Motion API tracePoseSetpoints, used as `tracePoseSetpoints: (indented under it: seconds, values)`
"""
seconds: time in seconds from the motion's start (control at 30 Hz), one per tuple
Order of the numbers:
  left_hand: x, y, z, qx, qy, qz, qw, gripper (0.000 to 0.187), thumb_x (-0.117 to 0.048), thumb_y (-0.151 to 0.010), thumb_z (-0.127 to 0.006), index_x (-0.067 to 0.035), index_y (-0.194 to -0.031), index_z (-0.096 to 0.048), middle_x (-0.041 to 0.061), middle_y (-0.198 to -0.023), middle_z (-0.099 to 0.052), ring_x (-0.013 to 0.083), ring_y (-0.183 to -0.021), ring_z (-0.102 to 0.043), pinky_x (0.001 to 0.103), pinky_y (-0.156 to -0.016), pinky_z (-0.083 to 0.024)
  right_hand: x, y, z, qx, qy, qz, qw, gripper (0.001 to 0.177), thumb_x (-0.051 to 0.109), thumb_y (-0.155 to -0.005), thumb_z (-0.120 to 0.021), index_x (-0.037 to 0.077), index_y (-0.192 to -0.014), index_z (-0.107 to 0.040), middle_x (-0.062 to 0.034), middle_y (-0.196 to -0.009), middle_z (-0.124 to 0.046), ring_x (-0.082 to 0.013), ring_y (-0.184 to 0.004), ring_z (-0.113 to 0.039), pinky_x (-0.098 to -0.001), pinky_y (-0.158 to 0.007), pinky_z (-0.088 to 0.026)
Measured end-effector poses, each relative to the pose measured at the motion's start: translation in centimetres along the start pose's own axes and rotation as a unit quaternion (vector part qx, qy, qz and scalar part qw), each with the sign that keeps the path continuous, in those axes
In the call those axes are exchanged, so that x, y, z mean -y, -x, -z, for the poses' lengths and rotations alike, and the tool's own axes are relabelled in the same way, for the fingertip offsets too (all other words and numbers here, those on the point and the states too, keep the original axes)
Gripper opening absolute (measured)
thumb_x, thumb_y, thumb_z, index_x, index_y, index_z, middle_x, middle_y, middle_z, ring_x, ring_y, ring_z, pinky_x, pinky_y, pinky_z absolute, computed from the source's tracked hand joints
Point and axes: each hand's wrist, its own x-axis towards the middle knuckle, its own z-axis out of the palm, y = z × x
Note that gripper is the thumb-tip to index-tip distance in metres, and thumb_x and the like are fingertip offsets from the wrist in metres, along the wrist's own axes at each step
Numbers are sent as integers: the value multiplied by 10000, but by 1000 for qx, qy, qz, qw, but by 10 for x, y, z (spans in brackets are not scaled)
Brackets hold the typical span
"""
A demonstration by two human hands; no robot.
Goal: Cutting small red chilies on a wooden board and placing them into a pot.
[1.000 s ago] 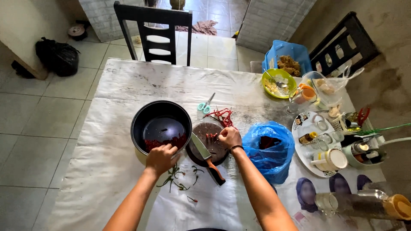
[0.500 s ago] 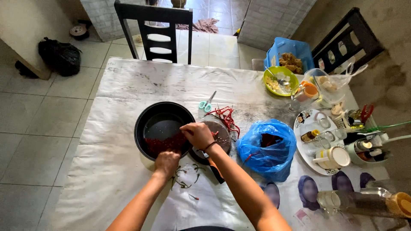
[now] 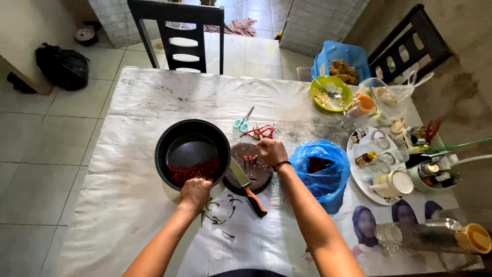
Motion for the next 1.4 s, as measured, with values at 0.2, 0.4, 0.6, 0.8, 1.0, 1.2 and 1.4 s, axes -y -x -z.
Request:
tracePoseSetpoints:
  seconds: [0.2,0.4,0.6,0.8,1.0,1.2,1.4]
  values:
    - [6,-4,1,2,-14,-5,1000,67,-141,-779,-657,-150,-783,-723,104,-805,-749,281,-780,-756,421,-680,-614,-12,37,-22,73,63,56,994,361,66,-850,-603,184,-1150,-765,-84,-1178,-716,-346,-945,-705,-459,-831,-574]
    - [8,-6,0,-30,-7,-23,999,71,-107,-793,-651,-138,-777,-713,88,-787,-743,274,-798,-748,412,-683,-608,-11,50,-34,41,186,105,976,123,154,-891,-571,127,-913,-689,-103,-965,-647,-330,-945,-689,-470,-779,-577]
    - [6,-10,5,-4,-33,-28,999,77,-94,-772,-645,-135,-768,-710,80,-820,-750,258,-840,-751,391,-703,-613,36,36,-9,-20,101,92,990,68,152,-934,-631,93,-949,-663,-122,-964,-649,-329,-867,-697,-439,-724,-586]
    - [4,-17,11,-2,-43,-31,999,102,-98,-717,-663,-140,-793,-718,70,-835,-752,262,-831,-750,397,-691,-612,132,18,-5,-76,5,220,973,116,160,-934,-671,98,-1023,-713,-69,-929,-707,-254,-854,-709,-392,-741,-597]
    - [10,-23,-2,52,-56,-2,997,104,-127,-848,-634,-162,-873,-730,76,-839,-748,250,-820,-755,392,-705,-620,149,23,-62,4,111,260,959,118,112,-859,-683,115,-971,-721,-51,-919,-688,-272,-906,-686,-384,-757,-591]
    - [14,-19,0,-24,-9,-31,999,117,-120,-794,-646,-167,-833,-746,82,-811,-754,280,-789,-748,420,-679,-608,150,28,-52,9,6,280,960,125,85,-781,-657,118,-881,-724,-75,-945,-699,-312,-913,-684,-407,-737,-588]
    - [14,-19,-7,-22,-17,-25,999,81,-132,-809,-656,-156,-795,-732,83,-834,-757,269,-816,-752,409,-699,-611,89,8,-9,-44,-4,27,999,199,60,-827,-641,128,-982,-744,-120,-994,-717,-341,-880,-717,-442,-776,-587]
